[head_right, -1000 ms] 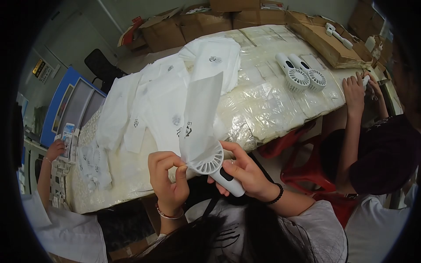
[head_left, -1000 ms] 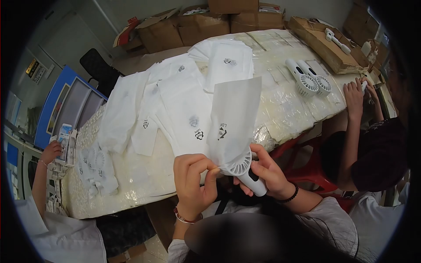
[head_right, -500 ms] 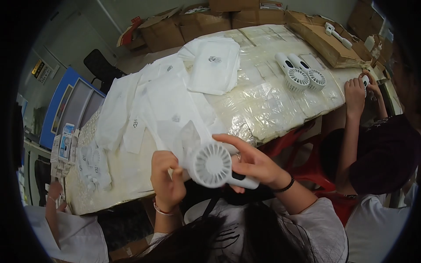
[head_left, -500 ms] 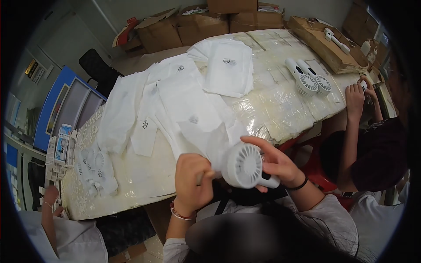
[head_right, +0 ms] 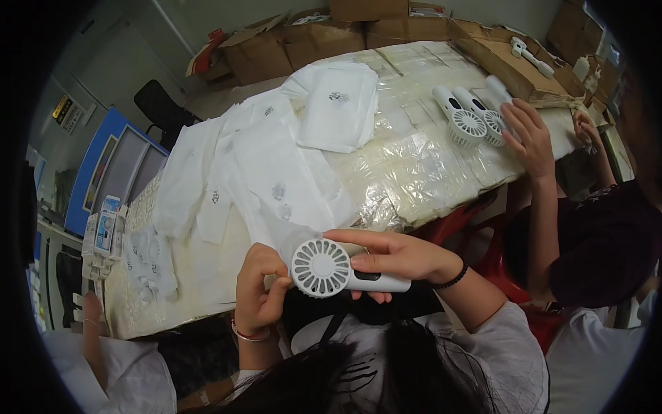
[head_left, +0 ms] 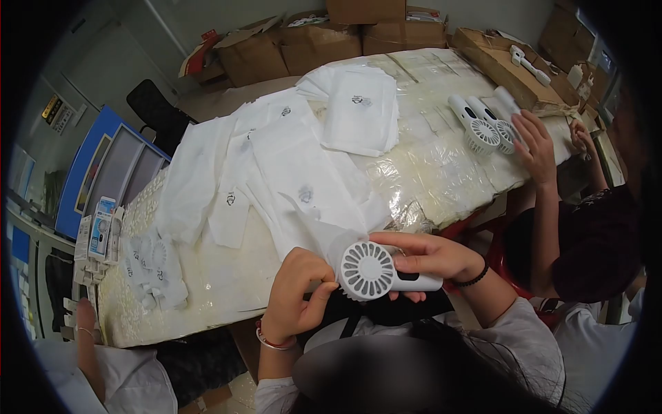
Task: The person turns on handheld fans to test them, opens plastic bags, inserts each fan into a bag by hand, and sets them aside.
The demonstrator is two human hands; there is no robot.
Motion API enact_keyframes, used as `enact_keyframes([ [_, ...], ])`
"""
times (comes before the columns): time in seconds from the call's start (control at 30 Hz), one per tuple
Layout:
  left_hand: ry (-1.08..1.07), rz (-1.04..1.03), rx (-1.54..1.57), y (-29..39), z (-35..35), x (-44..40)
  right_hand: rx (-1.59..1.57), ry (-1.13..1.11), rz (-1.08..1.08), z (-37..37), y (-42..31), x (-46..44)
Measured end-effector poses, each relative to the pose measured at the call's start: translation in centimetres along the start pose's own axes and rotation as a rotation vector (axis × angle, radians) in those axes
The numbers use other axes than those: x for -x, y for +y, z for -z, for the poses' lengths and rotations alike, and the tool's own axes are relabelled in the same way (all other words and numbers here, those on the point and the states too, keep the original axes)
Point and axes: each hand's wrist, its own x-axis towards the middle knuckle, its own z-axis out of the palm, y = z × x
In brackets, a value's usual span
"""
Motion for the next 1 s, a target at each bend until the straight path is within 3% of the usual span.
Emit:
enact_keyframes([
  [0.1, -0.041, 0.012, 0.005, 0.2, 0.2, 0.0, -0.055, 0.087, 0.062, -0.5, 0.6, 0.2],
  [0.23, -0.121, 0.059, 0.052, 0.5, 0.4, -0.1, -0.064, 0.020, 0.068, 0.1, -0.4, 0.6],
  [0.3, -0.171, 0.081, 0.069, 0.6, 0.7, -0.3, 0.022, -0.097, -0.023, 0.5, -0.7, 0.6],
  [0.4, -0.216, 0.074, 0.113, 0.9, 1.1, -0.6, 0.011, -0.004, -0.049, 0.0, -0.3, 0.3],
  [0.5, -0.201, 0.093, -0.009, 1.0, 1.1, -0.5, -0.030, 0.094, -0.023, -1.3, 0.2, -0.1],
  [0.57, -0.062, 0.056, -0.186, 0.8, 0.3, -0.1, -0.205, 0.221, 0.062, -2.6, 1.4, -0.1],
  [0.77, 0.087, 0.101, -0.179, 0.6, -0.7, 0.9, -0.359, 0.268, 0.199, -3.9, 3.7, -0.5],
  [0.9, 0.326, 0.192, 0.028, -0.4, -1.4, 1.1, -0.237, 0.144, 0.177, -2.3, 3.1, 0.6],
  [1.0, 0.379, 0.318, 0.135, -0.8, -1.3, 0.6, 0.457, 0.210, 0.258, -1.6, 2.5, 1.7],
])
